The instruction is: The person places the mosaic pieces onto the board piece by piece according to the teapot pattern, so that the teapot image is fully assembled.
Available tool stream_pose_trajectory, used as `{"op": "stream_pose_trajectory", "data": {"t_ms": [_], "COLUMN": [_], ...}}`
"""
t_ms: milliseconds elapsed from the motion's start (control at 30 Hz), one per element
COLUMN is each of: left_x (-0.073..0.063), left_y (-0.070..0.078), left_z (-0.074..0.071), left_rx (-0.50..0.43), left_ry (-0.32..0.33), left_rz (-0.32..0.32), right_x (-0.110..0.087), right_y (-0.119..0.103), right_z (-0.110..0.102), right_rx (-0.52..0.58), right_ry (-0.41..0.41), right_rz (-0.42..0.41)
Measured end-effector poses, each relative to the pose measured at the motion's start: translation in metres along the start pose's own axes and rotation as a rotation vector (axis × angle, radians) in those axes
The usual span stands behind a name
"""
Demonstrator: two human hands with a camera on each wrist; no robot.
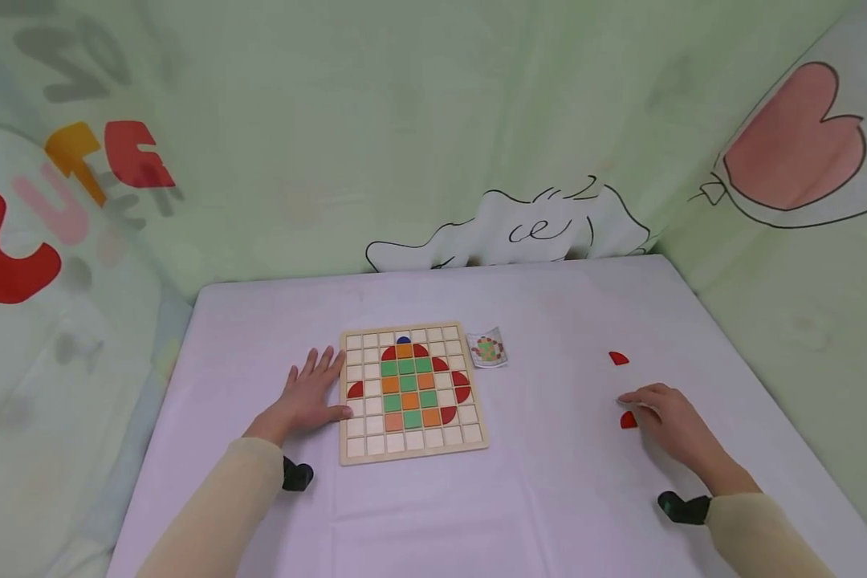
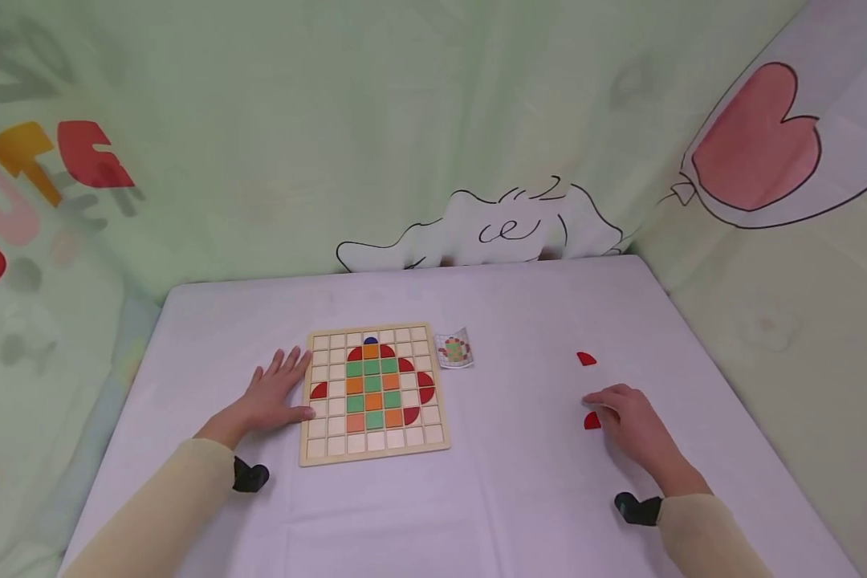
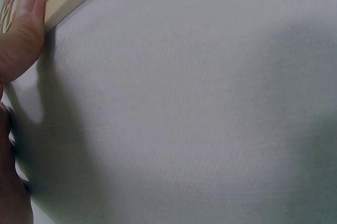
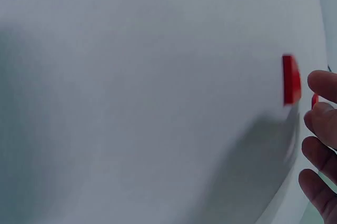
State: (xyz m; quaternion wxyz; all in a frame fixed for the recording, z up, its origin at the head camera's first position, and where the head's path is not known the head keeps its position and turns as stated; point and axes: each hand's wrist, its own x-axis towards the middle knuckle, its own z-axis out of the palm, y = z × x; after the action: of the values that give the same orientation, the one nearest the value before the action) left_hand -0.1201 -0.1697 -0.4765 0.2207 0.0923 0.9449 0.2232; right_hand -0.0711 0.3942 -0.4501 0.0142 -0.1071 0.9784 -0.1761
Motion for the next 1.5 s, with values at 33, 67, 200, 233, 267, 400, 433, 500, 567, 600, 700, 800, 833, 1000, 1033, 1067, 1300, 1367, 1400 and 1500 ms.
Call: {"op": "stream_pose_trajectory", "data": {"t_ms": [33, 67, 200, 233, 267, 400, 433, 500, 567, 600, 700, 800, 833, 1000, 1033, 1067, 1300, 1367, 1400, 1500], "left_x": [0.000, -0.001, -0.001, -0.001, -0.001, -0.001, -0.001, -0.001, -0.001, -0.001, -0.001, -0.001, -0.001, -0.001, 0.000, 0.000, -0.001, -0.002, -0.002, -0.002], "left_y": [0.000, 0.000, 0.000, 0.000, 0.000, 0.000, 0.000, 0.000, 0.000, 0.000, -0.001, 0.000, 0.000, 0.000, -0.001, -0.001, 0.001, 0.001, 0.002, 0.002], "left_z": [0.000, 0.000, -0.001, -0.001, -0.001, 0.000, 0.000, 0.000, 0.000, 0.001, 0.000, 0.000, 0.000, 0.001, 0.001, 0.002, 0.000, -0.001, -0.001, -0.001], "left_rx": [0.000, -0.001, -0.003, -0.003, -0.002, -0.001, -0.002, -0.005, -0.004, -0.002, 0.000, -0.003, -0.005, 0.000, 0.003, 0.003, -0.002, -0.002, -0.001, 0.000], "left_ry": [0.000, 0.003, 0.008, 0.008, 0.008, 0.011, 0.010, 0.007, 0.006, 0.006, 0.008, 0.010, 0.010, 0.012, 0.012, 0.013, 0.008, 0.008, 0.008, 0.009], "left_rz": [-0.001, -0.001, 0.002, 0.002, 0.002, 0.005, 0.005, 0.005, 0.004, 0.003, -0.001, -0.002, -0.002, -0.005, -0.006, -0.006, -0.006, -0.006, -0.006, -0.007], "right_x": [-0.003, -0.006, -0.012, -0.014, -0.015, -0.018, -0.018, -0.017, -0.016, -0.015, -0.013, -0.011, -0.011, -0.009, -0.008, -0.008, 0.000, 0.005, 0.008, 0.018], "right_y": [0.003, 0.005, 0.006, 0.005, 0.004, -0.001, -0.002, -0.005, -0.009, -0.011, -0.019, -0.025, -0.027, -0.032, -0.032, -0.032, -0.041, -0.048, -0.052, -0.065], "right_z": [0.001, 0.002, 0.006, 0.007, 0.008, 0.014, 0.016, 0.020, 0.023, 0.025, 0.028, 0.029, 0.029, 0.030, 0.031, 0.031, 0.032, 0.032, 0.032, 0.032], "right_rx": [-0.006, -0.009, 0.008, 0.014, 0.023, 0.048, 0.054, 0.064, 0.065, 0.061, 0.068, 0.082, 0.089, 0.082, 0.082, 0.078, 0.099, 0.118, 0.124, 0.145], "right_ry": [0.003, 0.006, 0.005, 0.009, 0.014, 0.054, 0.064, 0.078, 0.086, 0.088, 0.079, 0.060, 0.054, 0.053, 0.056, 0.061, 0.075, 0.068, 0.067, 0.054], "right_rz": [-0.002, -0.001, 0.048, 0.059, 0.069, 0.083, 0.082, 0.076, 0.072, 0.068, 0.072, 0.079, 0.081, 0.084, 0.085, 0.085, 0.077, 0.084, 0.088, 0.098]}}
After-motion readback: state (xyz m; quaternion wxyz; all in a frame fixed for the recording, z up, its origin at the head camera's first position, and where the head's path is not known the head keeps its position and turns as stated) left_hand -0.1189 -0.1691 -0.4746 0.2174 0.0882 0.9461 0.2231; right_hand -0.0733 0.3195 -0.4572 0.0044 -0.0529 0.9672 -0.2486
